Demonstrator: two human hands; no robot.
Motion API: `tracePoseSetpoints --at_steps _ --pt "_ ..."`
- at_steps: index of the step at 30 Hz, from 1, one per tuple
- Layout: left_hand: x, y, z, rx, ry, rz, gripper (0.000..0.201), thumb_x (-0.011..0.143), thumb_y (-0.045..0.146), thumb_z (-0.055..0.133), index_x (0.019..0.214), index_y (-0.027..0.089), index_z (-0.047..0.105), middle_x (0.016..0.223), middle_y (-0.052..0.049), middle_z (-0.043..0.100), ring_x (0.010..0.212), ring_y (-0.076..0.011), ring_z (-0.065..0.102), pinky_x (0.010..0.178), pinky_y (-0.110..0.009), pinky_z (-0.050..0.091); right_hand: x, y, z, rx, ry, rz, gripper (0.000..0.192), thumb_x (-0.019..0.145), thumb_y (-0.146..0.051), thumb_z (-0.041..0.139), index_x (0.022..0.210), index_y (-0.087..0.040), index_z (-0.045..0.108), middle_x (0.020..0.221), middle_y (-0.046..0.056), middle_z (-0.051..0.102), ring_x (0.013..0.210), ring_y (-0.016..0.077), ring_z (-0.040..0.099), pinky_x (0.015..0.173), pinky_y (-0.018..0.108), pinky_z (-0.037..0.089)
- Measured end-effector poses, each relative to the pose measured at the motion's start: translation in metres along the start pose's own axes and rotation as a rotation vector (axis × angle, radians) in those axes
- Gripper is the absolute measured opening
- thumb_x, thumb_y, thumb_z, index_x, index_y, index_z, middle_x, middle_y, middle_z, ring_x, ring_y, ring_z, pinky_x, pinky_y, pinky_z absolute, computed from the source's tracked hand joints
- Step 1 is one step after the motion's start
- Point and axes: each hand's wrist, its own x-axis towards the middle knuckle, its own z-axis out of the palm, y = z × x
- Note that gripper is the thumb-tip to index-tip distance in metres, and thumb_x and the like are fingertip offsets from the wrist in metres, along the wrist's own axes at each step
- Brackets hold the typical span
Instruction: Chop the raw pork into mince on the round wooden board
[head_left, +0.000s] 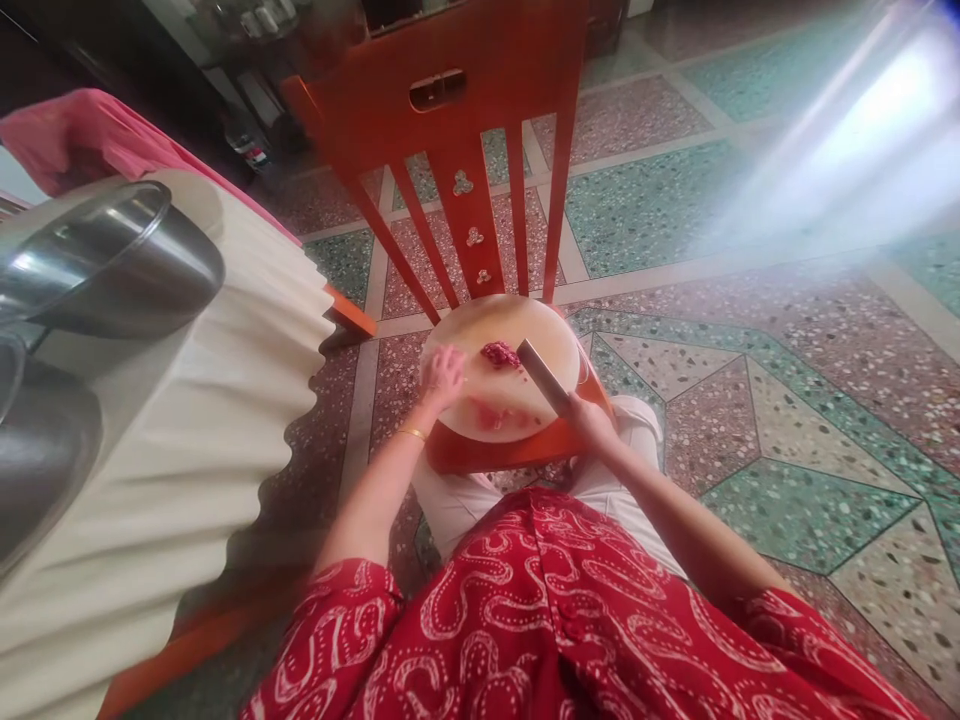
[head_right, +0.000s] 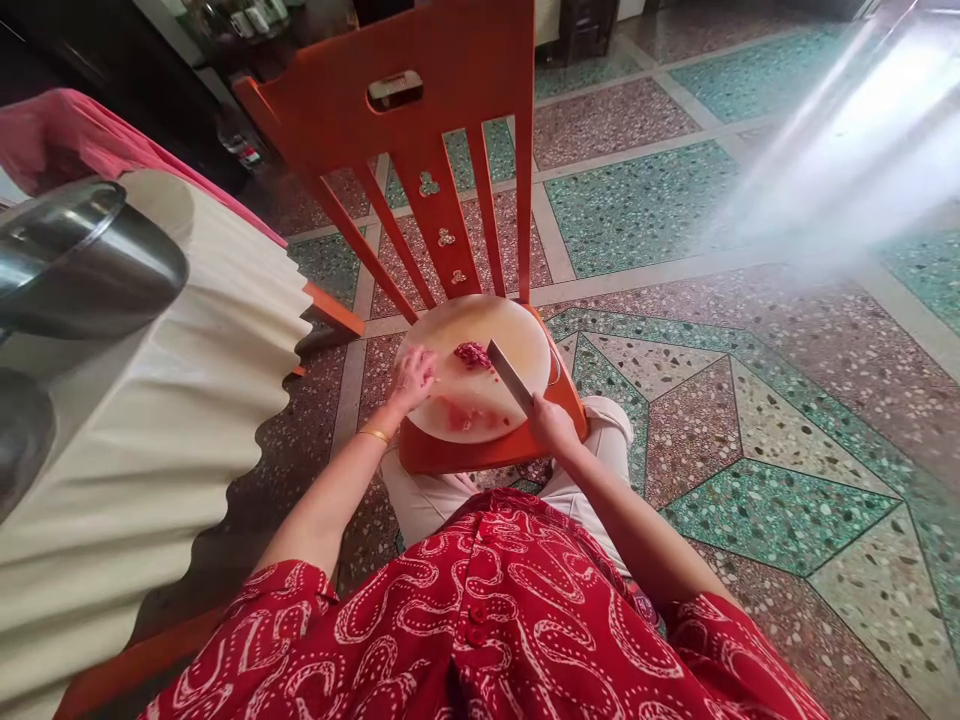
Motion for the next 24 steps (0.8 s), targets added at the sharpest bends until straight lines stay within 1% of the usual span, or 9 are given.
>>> tracePoseSetpoints --at_steps 3,4,6,8,10,13,15,20,24 --pt "-0.023 0.018 0.002 -0.047 -0.226 0.406 0.057 0.076 0.011 0.058 0.130 0.025 0.054 0.138 -0.009 0.049 0.130 -0.0265 0.041 0.109 -0.044 0.028 -0.002 -0.001 0.002 -0.022 0.001 0.004 0.024 0.095 -0.022 0.040 0.110 -0.016 0.056 0.097 0.012 0.069 0.085 0.0201 0.064 0.070 0.025 0.040" --pt "-0.030 0.025 0.004 -0.055 -0.278 0.474 0.057 0.074 0.011 0.060 0.129 0.026 0.054 0.134 -0.009 0.052 0.127 -0.0262 0.043 0.107 -0.043 0.030 -0.002 -0.001 0.002 -0.039 0.000 0.002 0.024 0.095 -0.022 0.039 0.110 -0.016 0.056 0.097 0.012 0.069 0.085 0.0204 0.064 0.069 0.025 0.039" --pt "-0.041 0.036 0.009 -0.036 -0.321 0.492 0.051 0.075 0.015 0.062 0.125 0.023 0.058 0.123 -0.011 0.058 0.118 -0.0263 0.050 0.101 -0.041 0.035 -0.004 -0.002 0.002 -0.070 0.002 -0.010 0.023 0.095 -0.022 0.039 0.110 -0.016 0.056 0.097 0.012 0.069 0.085 0.0211 0.064 0.067 0.025 0.039" --pt "-0.044 0.044 0.015 0.008 -0.308 0.400 0.038 0.081 0.020 0.059 0.119 0.019 0.061 0.108 -0.013 0.062 0.105 -0.0258 0.056 0.093 -0.038 0.040 -0.005 -0.004 0.002 -0.091 0.006 -0.009 0.024 0.095 -0.023 0.038 0.109 -0.016 0.056 0.097 0.012 0.069 0.085 0.0215 0.064 0.066 0.026 0.038" --pt "-0.041 0.050 0.022 0.040 -0.246 0.235 0.031 0.087 0.024 0.054 0.116 0.016 0.062 0.099 -0.013 0.063 0.097 -0.0256 0.058 0.088 -0.037 0.042 -0.006 -0.005 0.001 -0.102 0.003 -0.001 0.024 0.096 -0.025 0.037 0.109 -0.016 0.055 0.096 0.012 0.069 0.085 0.0212 0.064 0.065 0.026 0.038" --pt "-0.032 0.058 0.033 0.015 -0.118 -0.062 0.030 0.091 0.024 0.048 0.116 0.015 0.061 0.101 -0.013 0.063 0.096 -0.0244 0.059 0.087 -0.034 0.043 -0.008 -0.006 0.001 -0.107 -0.011 -0.006 0.025 0.097 -0.024 0.035 0.111 -0.017 0.054 0.096 0.012 0.069 0.085 0.0202 0.064 0.064 0.025 0.038" --pt "-0.028 0.063 0.038 -0.019 -0.082 -0.203 0.030 0.093 0.021 0.044 0.117 0.017 0.061 0.104 -0.012 0.063 0.095 -0.0232 0.060 0.086 -0.033 0.044 -0.009 -0.007 0.001 -0.112 -0.013 -0.008 0.025 0.096 -0.021 0.035 0.112 -0.017 0.054 0.095 0.011 0.069 0.084 0.0196 0.064 0.063 0.025 0.037" --pt "-0.029 0.076 0.035 0.013 -0.103 -0.304 0.037 0.091 0.019 0.043 0.126 0.019 0.056 0.115 -0.014 0.059 0.101 -0.0266 0.058 0.088 -0.036 0.043 -0.011 -0.008 0.001 -0.131 -0.023 -0.017 0.024 0.095 -0.018 0.035 0.111 -0.018 0.053 0.096 0.010 0.069 0.083 0.0198 0.065 0.060 0.025 0.036" --pt "-0.029 0.095 0.027 0.038 -0.064 -0.336 0.034 0.092 0.025 0.042 0.122 0.019 0.057 0.120 -0.016 0.054 0.105 -0.0295 0.055 0.087 -0.040 0.043 -0.012 -0.008 -0.001 -0.106 -0.019 -0.015 0.024 0.096 -0.019 0.034 0.111 -0.017 0.053 0.097 0.011 0.069 0.084 0.0199 0.065 0.062 0.025 0.036"
